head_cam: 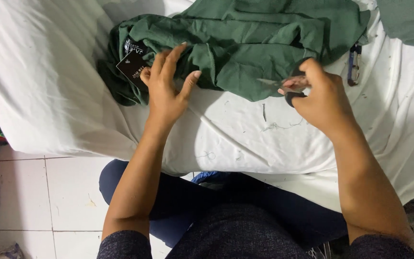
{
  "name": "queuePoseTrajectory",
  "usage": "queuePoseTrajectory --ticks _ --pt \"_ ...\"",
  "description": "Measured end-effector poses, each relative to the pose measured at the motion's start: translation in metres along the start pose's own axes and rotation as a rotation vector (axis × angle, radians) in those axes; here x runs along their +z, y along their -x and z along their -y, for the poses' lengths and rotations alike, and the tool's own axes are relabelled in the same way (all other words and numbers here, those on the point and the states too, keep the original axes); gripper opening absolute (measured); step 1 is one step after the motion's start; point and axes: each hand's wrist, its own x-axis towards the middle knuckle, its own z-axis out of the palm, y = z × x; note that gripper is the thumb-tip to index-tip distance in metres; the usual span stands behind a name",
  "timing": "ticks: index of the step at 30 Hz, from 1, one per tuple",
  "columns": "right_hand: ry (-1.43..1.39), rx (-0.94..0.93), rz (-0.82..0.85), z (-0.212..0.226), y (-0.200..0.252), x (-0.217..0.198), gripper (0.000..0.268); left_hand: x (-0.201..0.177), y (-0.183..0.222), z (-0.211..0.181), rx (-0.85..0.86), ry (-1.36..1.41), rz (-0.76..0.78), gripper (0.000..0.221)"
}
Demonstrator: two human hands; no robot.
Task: Trimming loose threads from a green garment using scissors at a quality control station.
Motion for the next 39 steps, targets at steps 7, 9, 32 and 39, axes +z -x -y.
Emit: queuePoseTrajectory --ticks 7,9,32,39 --pt "0.057 0.019 0.125 0.017 0.006 -0.005 0.031 0.004 0.001 0.001 -0.036 -0.045 0.019 0.045" --pt "0.117 0.179 0.302 0.03 0.006 0.0 0.024 0.004 0.0 0.0 -0.039 -0.049 0.001 0.041" --pt "0.047 -0.575 -0.475 0.011 -0.051 0.083 0.042 0.006 0.006 -0.008 -0.018 0.26 0.048 0.005" --pt "-0.148 -0.466 -0.435 0.027 -0.062 0.09 0.025 0.002 0.007 -0.011 -0.02 0.253 0.034 0.005"
